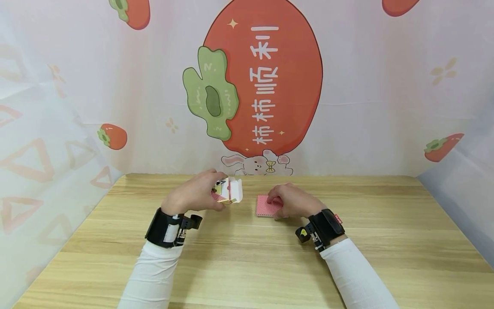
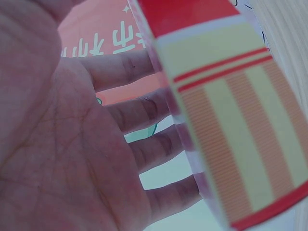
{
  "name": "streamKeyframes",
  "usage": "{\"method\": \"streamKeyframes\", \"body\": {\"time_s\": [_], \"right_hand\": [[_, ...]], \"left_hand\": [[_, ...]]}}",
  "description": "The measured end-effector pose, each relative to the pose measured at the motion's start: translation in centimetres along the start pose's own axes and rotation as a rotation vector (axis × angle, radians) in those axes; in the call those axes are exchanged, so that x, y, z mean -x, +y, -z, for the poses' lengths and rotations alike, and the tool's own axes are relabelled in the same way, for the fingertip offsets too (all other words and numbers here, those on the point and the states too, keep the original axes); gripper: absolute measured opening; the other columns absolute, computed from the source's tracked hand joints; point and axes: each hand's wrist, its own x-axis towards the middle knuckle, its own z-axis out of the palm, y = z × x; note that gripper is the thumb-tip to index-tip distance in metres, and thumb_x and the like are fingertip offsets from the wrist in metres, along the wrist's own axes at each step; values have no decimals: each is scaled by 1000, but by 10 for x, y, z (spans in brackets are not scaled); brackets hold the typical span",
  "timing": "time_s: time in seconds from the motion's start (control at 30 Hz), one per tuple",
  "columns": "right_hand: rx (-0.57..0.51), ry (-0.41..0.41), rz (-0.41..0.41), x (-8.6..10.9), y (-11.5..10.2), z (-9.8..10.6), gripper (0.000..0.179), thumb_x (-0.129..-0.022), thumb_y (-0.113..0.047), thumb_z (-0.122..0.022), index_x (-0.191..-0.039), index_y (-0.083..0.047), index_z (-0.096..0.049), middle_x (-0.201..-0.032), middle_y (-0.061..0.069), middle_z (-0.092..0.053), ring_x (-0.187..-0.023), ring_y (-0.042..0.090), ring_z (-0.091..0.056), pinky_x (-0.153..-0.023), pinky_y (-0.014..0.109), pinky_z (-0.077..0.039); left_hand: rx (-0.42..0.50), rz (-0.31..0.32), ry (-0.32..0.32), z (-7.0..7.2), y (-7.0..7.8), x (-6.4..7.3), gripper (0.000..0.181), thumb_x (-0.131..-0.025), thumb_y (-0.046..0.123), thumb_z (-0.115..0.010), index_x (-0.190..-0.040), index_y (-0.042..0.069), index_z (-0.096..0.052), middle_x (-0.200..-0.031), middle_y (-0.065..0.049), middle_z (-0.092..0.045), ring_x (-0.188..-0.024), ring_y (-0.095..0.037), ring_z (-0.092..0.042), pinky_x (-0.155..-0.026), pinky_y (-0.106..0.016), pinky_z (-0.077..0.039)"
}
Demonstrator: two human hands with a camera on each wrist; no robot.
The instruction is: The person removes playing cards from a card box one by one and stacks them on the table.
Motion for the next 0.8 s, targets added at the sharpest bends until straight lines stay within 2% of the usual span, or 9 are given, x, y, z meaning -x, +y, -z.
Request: {"method": "streamKeyframes", "body": {"time_s": [0.57,0.8], "right_hand": [[8,6,9,-1,1,-1,44,-66,-31,-79,-107,-20,-66,-115,-1,-58,-106,19,-50,-87,35,-41],[-6,23,2,-1,0,-2,46,-64,-28,-80,-107,-19,-65,-111,-4,-59,-100,16,-51,-82,31,-42]], "left_hand": [[4,4,-13,0,2,0,66,-60,29,-77,-120,14,-53,-90,4,-49,-82,-13,-46,-69,-26,-40],[4,12,-20,0,3,1,66,-61,29,-78,-120,13,-52,-91,4,-49,-83,-13,-46,-70,-26,-40]]}}
